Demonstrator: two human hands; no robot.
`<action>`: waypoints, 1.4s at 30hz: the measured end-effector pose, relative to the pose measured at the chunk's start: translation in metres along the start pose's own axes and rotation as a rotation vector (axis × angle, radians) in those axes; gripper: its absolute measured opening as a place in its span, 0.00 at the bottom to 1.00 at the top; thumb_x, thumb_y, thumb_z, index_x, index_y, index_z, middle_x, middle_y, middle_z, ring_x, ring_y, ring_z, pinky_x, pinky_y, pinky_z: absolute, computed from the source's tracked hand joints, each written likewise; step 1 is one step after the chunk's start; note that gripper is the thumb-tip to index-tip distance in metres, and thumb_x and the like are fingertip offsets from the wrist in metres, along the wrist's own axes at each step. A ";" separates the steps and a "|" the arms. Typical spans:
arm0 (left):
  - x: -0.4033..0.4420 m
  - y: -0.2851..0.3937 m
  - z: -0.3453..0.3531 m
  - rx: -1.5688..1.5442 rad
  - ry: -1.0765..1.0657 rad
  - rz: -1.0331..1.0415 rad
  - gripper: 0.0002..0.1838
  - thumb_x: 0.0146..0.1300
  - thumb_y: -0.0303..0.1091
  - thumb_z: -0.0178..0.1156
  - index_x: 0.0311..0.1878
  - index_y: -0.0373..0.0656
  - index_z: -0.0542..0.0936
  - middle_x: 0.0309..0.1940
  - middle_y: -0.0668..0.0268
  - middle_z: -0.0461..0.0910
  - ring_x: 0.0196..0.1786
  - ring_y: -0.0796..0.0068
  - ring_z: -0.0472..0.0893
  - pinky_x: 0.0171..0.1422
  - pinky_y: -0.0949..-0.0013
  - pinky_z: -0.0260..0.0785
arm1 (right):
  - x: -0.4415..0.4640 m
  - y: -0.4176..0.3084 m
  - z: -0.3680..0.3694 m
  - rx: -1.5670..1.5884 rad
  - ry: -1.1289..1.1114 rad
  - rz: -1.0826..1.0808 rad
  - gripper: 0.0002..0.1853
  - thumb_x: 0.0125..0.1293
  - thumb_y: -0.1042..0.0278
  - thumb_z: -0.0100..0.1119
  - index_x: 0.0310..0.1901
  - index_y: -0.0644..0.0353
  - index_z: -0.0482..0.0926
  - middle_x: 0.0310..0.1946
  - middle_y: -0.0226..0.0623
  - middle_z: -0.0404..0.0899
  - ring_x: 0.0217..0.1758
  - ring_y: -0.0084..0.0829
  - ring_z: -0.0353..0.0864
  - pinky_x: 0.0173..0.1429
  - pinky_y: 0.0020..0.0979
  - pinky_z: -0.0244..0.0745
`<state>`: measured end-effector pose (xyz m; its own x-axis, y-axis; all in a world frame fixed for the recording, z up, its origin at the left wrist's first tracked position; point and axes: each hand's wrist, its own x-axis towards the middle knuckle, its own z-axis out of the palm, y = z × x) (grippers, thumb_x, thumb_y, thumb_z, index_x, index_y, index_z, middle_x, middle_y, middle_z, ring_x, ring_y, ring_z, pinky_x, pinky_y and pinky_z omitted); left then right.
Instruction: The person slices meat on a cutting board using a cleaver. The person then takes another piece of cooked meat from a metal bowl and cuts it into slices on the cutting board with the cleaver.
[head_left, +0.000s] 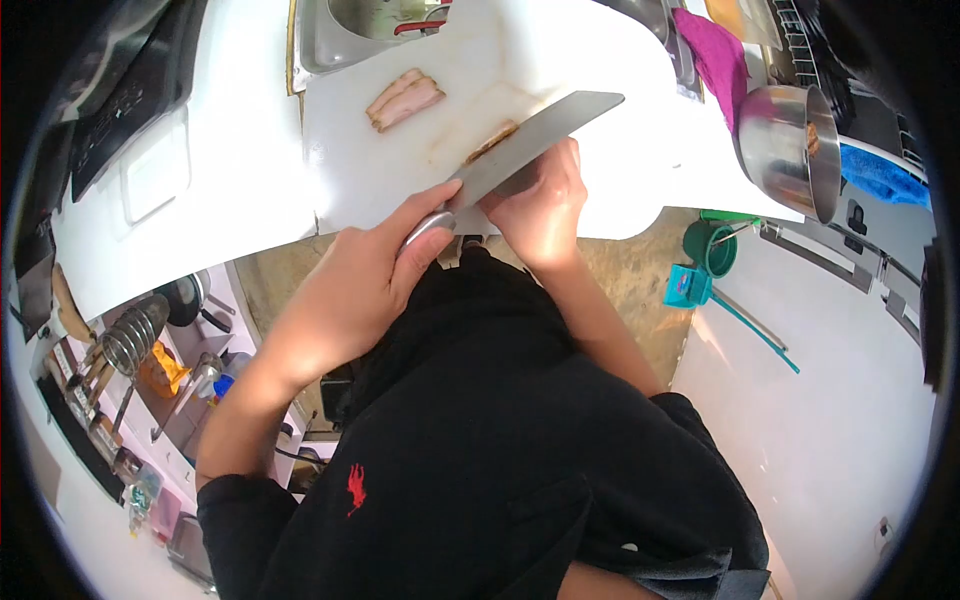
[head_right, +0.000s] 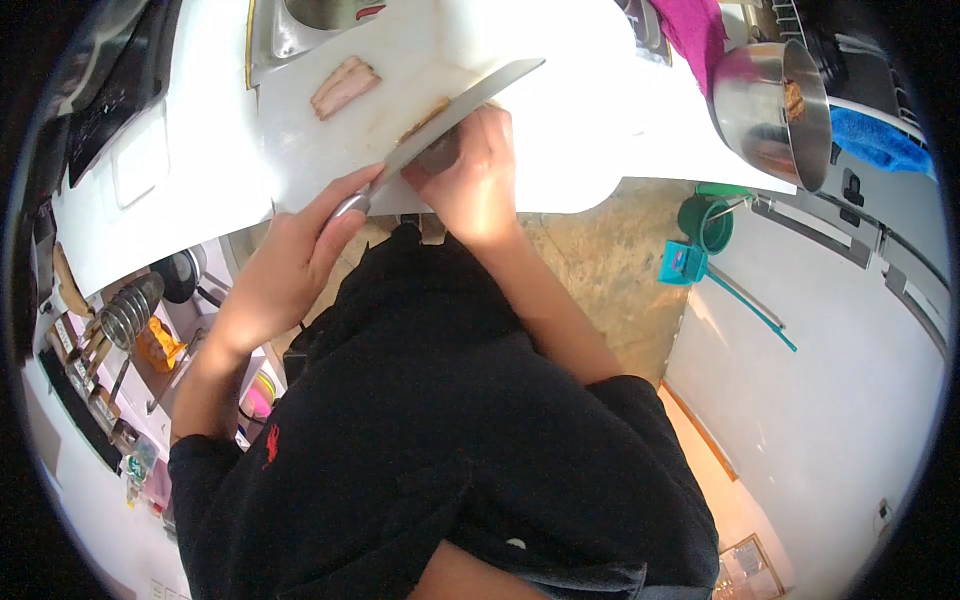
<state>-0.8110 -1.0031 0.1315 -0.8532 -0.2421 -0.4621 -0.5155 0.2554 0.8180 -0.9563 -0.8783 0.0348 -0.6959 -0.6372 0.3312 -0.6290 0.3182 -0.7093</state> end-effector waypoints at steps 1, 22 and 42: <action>-0.005 -0.009 0.006 0.015 0.049 0.055 0.22 0.76 0.41 0.46 0.68 0.45 0.69 0.41 0.42 0.79 0.46 0.43 0.79 0.55 0.62 0.68 | 0.000 0.000 0.001 -0.020 0.014 -0.005 0.31 0.33 0.76 0.78 0.45 0.61 0.78 0.41 0.42 0.78 0.46 0.47 0.78 0.49 0.41 0.77; 0.013 -0.007 -0.004 0.000 -0.008 0.054 0.23 0.77 0.43 0.44 0.69 0.44 0.68 0.21 0.56 0.68 0.28 0.64 0.72 0.45 0.66 0.67 | -0.005 0.004 0.008 -0.010 0.024 -0.017 0.24 0.34 0.75 0.75 0.37 0.67 0.77 0.39 0.45 0.75 0.47 0.48 0.73 0.51 0.40 0.73; 0.025 -0.013 -0.001 0.044 0.013 0.080 0.22 0.77 0.42 0.44 0.69 0.46 0.69 0.16 0.64 0.61 0.22 0.77 0.64 0.31 0.69 0.61 | -0.004 0.006 0.007 -0.007 0.039 -0.053 0.22 0.35 0.75 0.75 0.36 0.66 0.79 0.39 0.43 0.77 0.46 0.46 0.74 0.51 0.40 0.74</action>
<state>-0.8259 -1.0132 0.1096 -0.8910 -0.2313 -0.3907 -0.4486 0.3154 0.8362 -0.9551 -0.8791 0.0249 -0.6744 -0.6252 0.3927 -0.6679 0.2898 -0.6855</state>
